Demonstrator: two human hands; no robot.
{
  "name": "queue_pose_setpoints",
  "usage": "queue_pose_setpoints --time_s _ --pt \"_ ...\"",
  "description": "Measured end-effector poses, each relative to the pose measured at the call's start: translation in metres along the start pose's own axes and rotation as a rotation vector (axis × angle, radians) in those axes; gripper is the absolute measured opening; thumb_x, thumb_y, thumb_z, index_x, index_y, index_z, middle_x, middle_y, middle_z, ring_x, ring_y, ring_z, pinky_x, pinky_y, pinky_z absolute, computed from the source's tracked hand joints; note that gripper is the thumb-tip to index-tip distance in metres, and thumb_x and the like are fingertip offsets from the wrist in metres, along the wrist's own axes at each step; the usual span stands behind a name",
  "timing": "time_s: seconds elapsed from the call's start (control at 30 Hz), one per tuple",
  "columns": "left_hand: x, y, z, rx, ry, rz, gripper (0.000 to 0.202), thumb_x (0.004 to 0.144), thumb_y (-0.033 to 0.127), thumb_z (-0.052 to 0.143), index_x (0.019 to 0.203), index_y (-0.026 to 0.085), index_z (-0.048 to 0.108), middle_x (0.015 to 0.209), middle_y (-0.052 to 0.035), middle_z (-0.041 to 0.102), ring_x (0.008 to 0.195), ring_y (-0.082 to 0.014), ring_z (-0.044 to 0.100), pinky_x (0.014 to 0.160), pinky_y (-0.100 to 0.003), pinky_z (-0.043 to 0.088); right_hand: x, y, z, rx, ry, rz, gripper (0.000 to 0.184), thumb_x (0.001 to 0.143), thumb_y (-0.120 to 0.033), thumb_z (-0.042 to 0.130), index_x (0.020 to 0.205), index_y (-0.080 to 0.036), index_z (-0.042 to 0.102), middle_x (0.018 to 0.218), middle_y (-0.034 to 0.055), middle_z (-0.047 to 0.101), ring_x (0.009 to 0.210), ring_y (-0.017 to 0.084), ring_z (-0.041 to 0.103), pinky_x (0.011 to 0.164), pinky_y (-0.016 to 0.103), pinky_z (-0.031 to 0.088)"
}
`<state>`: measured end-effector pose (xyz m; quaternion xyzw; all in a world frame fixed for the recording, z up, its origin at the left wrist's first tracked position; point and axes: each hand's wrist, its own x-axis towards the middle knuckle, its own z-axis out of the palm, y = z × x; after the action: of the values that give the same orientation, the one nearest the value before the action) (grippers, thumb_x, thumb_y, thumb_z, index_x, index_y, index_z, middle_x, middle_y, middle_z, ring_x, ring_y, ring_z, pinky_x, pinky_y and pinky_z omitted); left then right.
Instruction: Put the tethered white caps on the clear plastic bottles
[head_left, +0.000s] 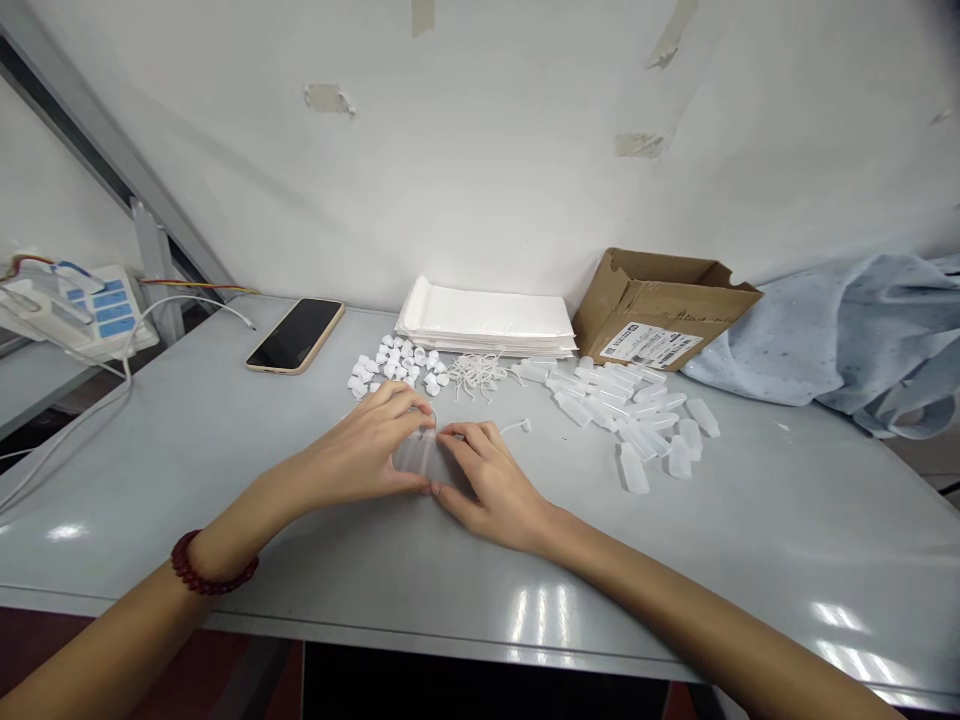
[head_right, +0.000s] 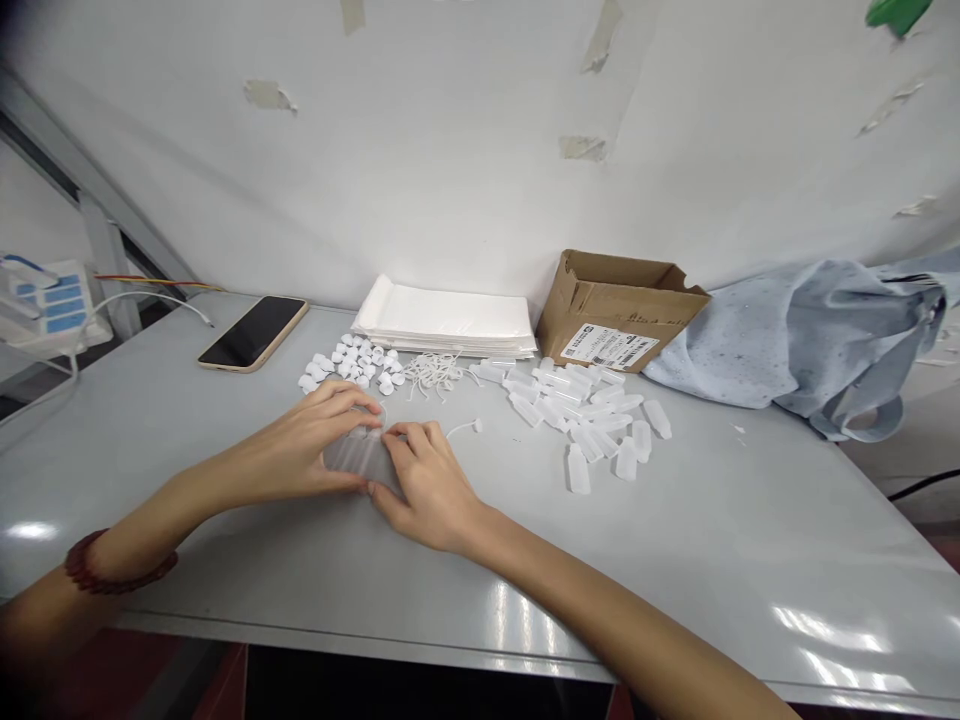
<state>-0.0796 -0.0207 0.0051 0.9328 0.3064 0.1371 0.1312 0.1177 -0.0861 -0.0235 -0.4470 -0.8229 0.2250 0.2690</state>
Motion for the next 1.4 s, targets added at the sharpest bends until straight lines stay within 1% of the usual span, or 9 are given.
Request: queue_pose_setpoints --time_s 0.33,0.53,0.67,0.8,0.93,1.03,1.17,1.27,1.4 --pt "-0.001 0.001 0.000 0.012 0.011 -0.005 0.052 0.069 0.042 0.076 0.113 0.020 0.059 0.115 -0.0092 0.058 0.116 -0.0286 0.045 0.093 -0.045 0.045 -0.001 0.002 -0.001 0.004 -0.003 0.011 0.043 0.086 -0.029 0.059 0.125 -0.013 0.052 0.121 0.0151 0.053 0.110 0.030 0.043 0.095 0.050 0.045" --pt "0.003 0.007 -0.005 0.036 0.002 0.009 0.059 0.072 0.047 0.073 0.120 0.019 0.055 0.119 -0.0111 0.056 0.119 -0.0305 0.043 0.095 -0.046 0.043 -0.002 0.002 -0.007 0.016 0.012 0.022 0.041 0.086 -0.028 0.058 0.122 -0.009 0.055 0.120 0.0165 0.055 0.107 0.029 0.045 0.095 0.048 0.044" --pt "0.015 0.018 -0.008 0.045 -0.027 0.003 0.062 0.077 0.057 0.064 0.123 0.017 0.053 0.121 -0.0124 0.054 0.120 -0.0310 0.041 0.095 -0.047 0.043 -0.004 0.017 -0.028 0.019 0.168 0.018 0.035 0.088 -0.027 0.055 0.120 -0.013 0.057 0.120 0.0148 0.057 0.109 0.028 0.048 0.095 0.049 0.043" --pt "0.036 0.030 -0.007 0.041 -0.008 0.002 0.043 0.086 0.044 0.059 0.118 0.016 0.056 0.115 -0.0112 0.058 0.117 -0.0293 0.043 0.093 -0.044 0.043 -0.012 0.039 -0.065 0.016 0.373 0.139 0.020 0.088 -0.027 0.053 0.101 -0.019 0.066 0.104 0.0098 0.065 0.103 0.026 0.056 0.092 0.044 0.043" --pt "0.048 0.038 -0.006 0.036 -0.129 0.026 0.038 0.082 0.039 0.064 0.113 0.017 0.059 0.111 -0.0083 0.059 0.111 -0.0271 0.045 0.090 -0.039 0.042 -0.023 0.051 -0.082 0.011 0.370 0.258 0.015 0.087 -0.024 0.053 0.091 -0.020 0.067 0.091 0.0066 0.069 0.088 0.023 0.060 0.076 0.037 0.047" --pt "0.042 0.039 -0.006 0.074 -0.208 0.013 0.046 0.079 0.050 0.066 0.111 0.018 0.061 0.108 -0.0078 0.058 0.105 -0.0270 0.045 0.087 -0.038 0.041 -0.026 0.051 -0.074 0.006 0.341 0.205 0.014 0.086 -0.018 0.053 0.089 -0.019 0.067 0.089 0.0059 0.069 0.088 0.022 0.060 0.078 0.036 0.047" --pt "0.026 0.038 -0.006 0.100 -0.206 -0.053 0.061 0.076 0.062 0.062 0.119 0.018 0.058 0.106 -0.0089 0.055 0.103 -0.0276 0.043 0.085 -0.037 0.040 -0.024 0.045 -0.052 -0.005 0.239 0.056 0.017 0.087 -0.012 0.051 0.094 -0.015 0.066 0.094 0.0083 0.069 0.092 0.022 0.059 0.084 0.038 0.047" --pt "0.021 0.038 -0.004 0.097 -0.208 -0.075 0.064 0.075 0.063 0.062 0.120 0.018 0.056 0.105 -0.0090 0.054 0.102 -0.0278 0.043 0.084 -0.037 0.039 -0.022 0.039 -0.038 -0.049 0.150 -0.021 0.020 0.088 -0.011 0.051 0.103 -0.012 0.064 0.101 0.0115 0.067 0.094 0.024 0.056 0.085 0.041 0.047" --pt "0.026 0.040 0.001 0.087 -0.217 -0.064 0.061 0.074 0.061 0.065 0.114 0.016 0.058 0.101 -0.0083 0.053 0.099 -0.0275 0.042 0.082 -0.036 0.039 -0.021 0.030 -0.028 -0.106 0.087 -0.043 0.025 0.089 -0.013 0.052 0.112 -0.011 0.061 0.109 0.0127 0.065 0.100 0.026 0.053 0.087 0.045 0.047"
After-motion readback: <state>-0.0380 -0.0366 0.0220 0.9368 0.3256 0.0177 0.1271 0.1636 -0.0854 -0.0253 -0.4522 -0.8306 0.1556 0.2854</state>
